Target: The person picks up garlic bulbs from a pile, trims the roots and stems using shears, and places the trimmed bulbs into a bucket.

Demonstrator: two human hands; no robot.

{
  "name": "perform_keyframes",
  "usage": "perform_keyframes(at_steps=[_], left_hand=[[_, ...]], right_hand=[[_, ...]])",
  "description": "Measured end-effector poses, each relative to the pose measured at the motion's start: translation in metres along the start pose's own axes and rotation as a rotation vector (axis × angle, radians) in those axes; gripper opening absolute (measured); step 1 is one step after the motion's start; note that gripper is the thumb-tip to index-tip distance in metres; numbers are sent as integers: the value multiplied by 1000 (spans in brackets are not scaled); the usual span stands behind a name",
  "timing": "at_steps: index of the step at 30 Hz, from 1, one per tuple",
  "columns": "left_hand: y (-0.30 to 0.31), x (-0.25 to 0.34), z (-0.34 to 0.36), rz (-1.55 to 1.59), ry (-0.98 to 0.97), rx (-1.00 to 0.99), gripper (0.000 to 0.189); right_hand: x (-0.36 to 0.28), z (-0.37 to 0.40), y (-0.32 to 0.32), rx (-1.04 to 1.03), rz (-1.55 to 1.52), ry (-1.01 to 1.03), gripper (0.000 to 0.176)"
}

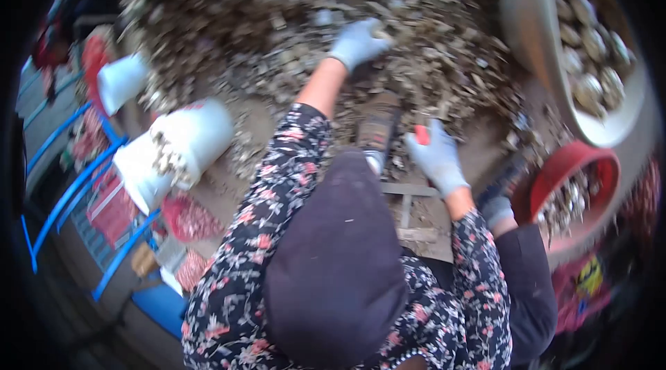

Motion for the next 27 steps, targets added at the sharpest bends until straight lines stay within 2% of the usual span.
perform_keyframes(at_steps=[2,4,5,6,7,8,10,12,13,14,15,16,18,19,20,21,22,23,24,25,26,27], left_hand=[[-11,-32,20,669,-81,-125,39],[-2,-51,71,1426,165,-453,41],[1,-62,92,1502,205,-383,48],[10,-77,114,1541,224,-439,53],[12,-95,132,1609,330,-360,55],[21,-110,150,1637,350,-375,53],[25,-139,178,1842,377,-241,46],[12,-190,190,1864,177,-329,37],[19,-190,201,1962,262,-223,32],[23,-187,214,2062,351,-106,28],[30,-191,224,2201,289,-68,22],[44,-202,236,2201,263,-37,22],[82,-242,270,2392,107,185,23],[123,-253,292,2316,124,589,25],[166,-264,317,2183,43,787,26],[200,-298,345,2154,203,1021,24],[223,-362,373,2164,114,1088,27],[244,-444,399,2046,-100,1006,38],[267,-456,420,2033,129,1317,44],[288,-436,434,2040,112,1185,48],[293,-481,445,1991,154,1276,53],[292,-498,443,1806,275,1260,53]], right_hand=[[7,3,5,13,47,-16,42],[21,4,6,18,67,-17,42],[28,4,7,34,92,-14,43],[32,3,7,48,119,-15,44],[29,1,9,43,123,-5,44],[26,-1,12,17,96,-33,44],[27,-4,17,16,69,-60,45],[32,-6,12,71,113,5,46],[22,-3,13,171,121,77,45],[18,-4,15,80,10,26,42],[22,-2,12,56,41,34,41],[25,-2,12,46,78,42,39],[22,3,13,66,127,99,38],[23,5,14,76,171,128,38],[29,4,13,90,224,149,38],[29,2,15,77,218,138,38],[25,2,17,66,211,121,38],[20,0,19,66,216,123,38],[14,-1,17,71,215,117,38],[7,-2,16,57,195,111,39],[3,0,19,56,182,86,40],[-2,3,20,67,183,109,41]])
Point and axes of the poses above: each hand's wrist, its own z-axis away from the middle knuckle, its own y-axis out of the back of the hand, x = y × z, the point moved 2 cm from there along -z, towards the middle knuckle, and after that the axes turned 14 degrees about y, right-handed, at the moved point
